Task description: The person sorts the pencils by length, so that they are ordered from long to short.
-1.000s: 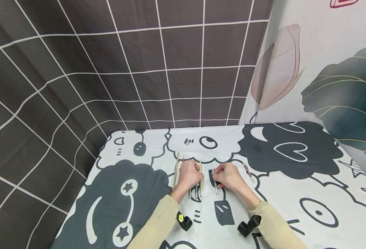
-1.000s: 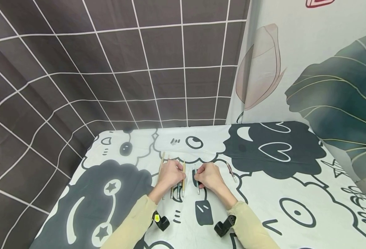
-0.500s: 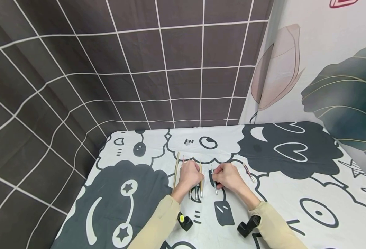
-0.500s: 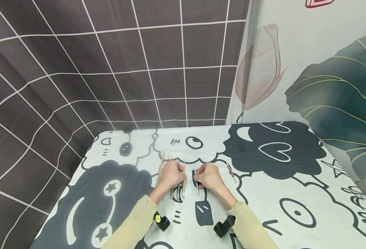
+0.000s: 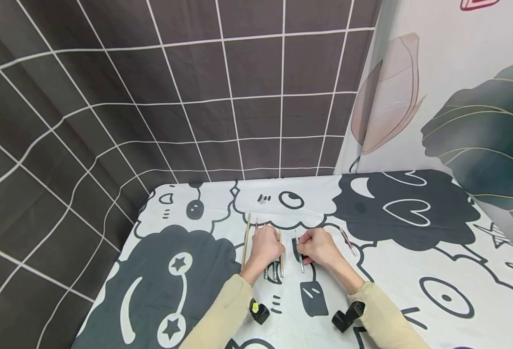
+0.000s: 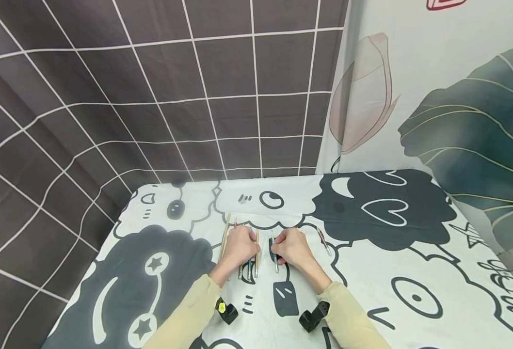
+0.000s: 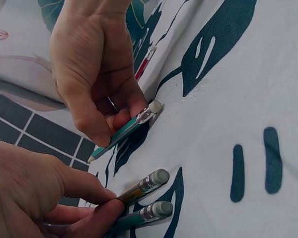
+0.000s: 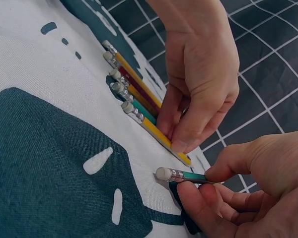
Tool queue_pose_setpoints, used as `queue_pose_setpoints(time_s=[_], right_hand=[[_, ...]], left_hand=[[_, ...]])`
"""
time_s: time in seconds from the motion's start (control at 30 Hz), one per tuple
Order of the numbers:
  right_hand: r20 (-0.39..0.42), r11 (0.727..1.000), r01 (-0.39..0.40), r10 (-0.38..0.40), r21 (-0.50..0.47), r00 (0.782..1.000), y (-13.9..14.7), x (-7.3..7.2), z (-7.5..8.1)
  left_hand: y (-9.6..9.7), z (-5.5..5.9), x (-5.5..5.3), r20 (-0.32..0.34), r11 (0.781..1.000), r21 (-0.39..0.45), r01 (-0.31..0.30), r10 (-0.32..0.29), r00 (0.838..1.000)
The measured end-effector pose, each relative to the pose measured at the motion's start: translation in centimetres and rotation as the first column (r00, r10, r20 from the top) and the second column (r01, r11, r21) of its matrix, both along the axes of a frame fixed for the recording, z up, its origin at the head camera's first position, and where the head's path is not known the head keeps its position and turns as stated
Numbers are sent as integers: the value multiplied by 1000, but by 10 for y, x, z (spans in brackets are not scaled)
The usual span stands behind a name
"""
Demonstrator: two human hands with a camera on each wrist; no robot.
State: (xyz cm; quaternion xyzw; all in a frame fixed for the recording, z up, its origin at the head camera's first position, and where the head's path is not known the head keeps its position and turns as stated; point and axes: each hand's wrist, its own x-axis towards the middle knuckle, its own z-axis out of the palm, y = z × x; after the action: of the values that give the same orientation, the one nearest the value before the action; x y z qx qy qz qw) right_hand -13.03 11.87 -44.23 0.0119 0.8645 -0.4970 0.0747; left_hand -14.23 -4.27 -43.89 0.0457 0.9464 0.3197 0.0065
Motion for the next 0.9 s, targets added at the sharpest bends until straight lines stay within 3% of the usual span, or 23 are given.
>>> queue_pose_setpoints(time_s=[0.63,0.9], right_hand=[[7,1000,-11,11,-3,1000,-3,0,-1],[16,1000,-10,10,-4,1000,-6,0,0]], left_hand=[[-4,-2,0,-48,998,62,-7,10,999],[-6,2,1,-63,985,150,-80,90,994]])
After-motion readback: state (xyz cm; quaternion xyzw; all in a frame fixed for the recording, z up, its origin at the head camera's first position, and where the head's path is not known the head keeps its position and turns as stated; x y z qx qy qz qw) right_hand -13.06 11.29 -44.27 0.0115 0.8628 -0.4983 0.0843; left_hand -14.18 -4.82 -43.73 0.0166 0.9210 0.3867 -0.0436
